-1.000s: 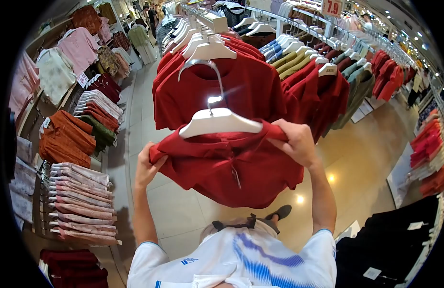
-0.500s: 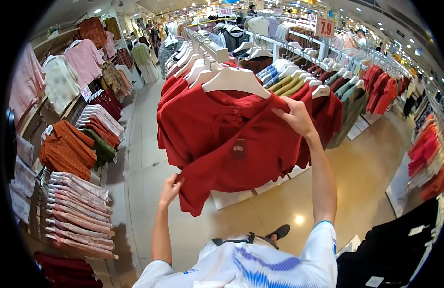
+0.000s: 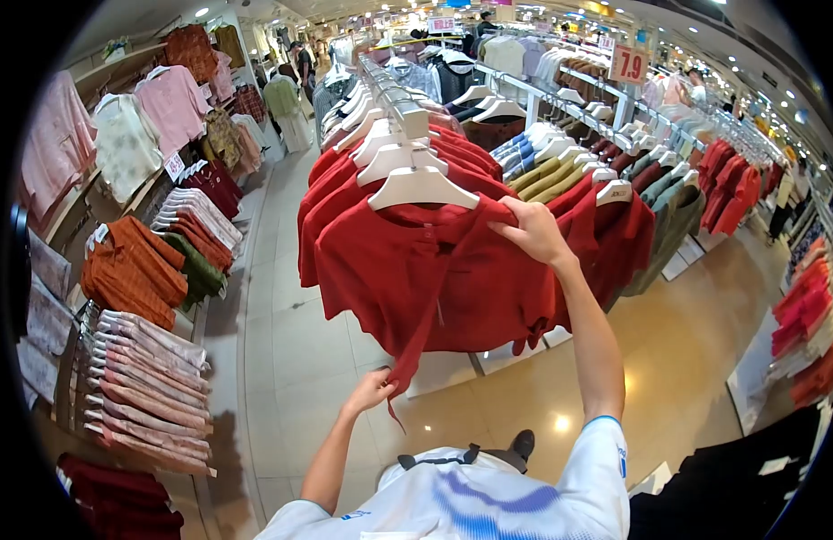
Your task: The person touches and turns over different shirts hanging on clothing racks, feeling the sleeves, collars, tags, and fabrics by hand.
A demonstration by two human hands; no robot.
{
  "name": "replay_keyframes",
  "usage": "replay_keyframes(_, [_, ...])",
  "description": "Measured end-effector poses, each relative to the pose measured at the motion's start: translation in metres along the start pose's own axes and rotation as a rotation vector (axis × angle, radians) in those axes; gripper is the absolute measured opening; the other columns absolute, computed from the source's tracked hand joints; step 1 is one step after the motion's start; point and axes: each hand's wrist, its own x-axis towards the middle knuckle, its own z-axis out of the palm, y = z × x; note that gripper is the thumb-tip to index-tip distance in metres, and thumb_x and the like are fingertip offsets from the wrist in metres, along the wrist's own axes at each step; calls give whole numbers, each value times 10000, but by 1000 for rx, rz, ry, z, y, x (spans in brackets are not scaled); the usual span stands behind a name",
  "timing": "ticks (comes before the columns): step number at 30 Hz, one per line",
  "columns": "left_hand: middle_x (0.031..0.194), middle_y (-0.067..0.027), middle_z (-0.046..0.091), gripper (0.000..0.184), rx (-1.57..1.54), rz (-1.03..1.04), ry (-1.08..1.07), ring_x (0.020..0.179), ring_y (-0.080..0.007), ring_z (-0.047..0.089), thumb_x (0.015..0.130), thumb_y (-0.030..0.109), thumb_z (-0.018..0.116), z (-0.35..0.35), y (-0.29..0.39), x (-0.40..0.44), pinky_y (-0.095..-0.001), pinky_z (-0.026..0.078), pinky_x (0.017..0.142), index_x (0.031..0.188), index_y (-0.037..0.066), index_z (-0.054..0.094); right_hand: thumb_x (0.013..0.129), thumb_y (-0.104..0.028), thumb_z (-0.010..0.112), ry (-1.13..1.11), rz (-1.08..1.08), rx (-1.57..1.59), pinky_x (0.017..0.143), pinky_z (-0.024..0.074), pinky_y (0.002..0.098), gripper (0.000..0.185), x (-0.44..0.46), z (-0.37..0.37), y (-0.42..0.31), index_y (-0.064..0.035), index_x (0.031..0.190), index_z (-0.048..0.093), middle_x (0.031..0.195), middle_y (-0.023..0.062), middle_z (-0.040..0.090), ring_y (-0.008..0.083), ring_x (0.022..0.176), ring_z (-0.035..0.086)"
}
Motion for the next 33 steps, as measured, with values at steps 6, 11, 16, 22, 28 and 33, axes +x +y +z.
replay_keyframes(6, [769,-189,573,173,-19,21,149,634,-312,567,775,113,587,42,-3,10,-373,458,589,869,-29,556,796,-215,661,5,-12,-45,644,447,372,259,15,2,18,-14,941,587,784,186,609,354,738,588])
replay_keyframes(11, [773,-181,585,163,-82,-93,225,630,-247,587,770,85,586,68,29,18,-340,460,566,876,-38,563,785,-264,679,-27,-21,-49,668,445,400,330,16,5,37,-50,1005,558,820,190,617,373,785,585])
replay_keyframes(16, [676,-118,482,178,-28,-207,331,612,-175,456,811,121,587,90,31,6,-316,405,560,788,-33,501,760,-191,699,174,-37,84,795,469,398,425,-21,8,61,-44,1120,527,1034,176,597,359,939,578])
replay_keyframes(22, [721,-152,567,166,-72,-335,587,634,-241,563,838,130,589,108,33,4,-336,450,569,811,-28,544,775,-62,685,269,161,264,757,482,293,327,-95,63,133,25,1061,554,940,137,638,184,824,614])
replay_keyframes(28, [727,-154,562,184,32,-551,786,669,-241,544,892,156,525,129,36,10,-351,445,634,844,-22,531,909,-74,504,92,367,557,627,415,241,151,-101,55,154,62,922,569,719,38,548,59,688,443])
replay_keyframes(33, [721,-141,525,201,-92,-574,944,655,-210,441,933,135,451,137,29,30,-328,407,637,809,-20,481,916,-104,496,118,280,666,559,390,266,160,-110,55,175,39,902,565,652,103,498,92,611,429])
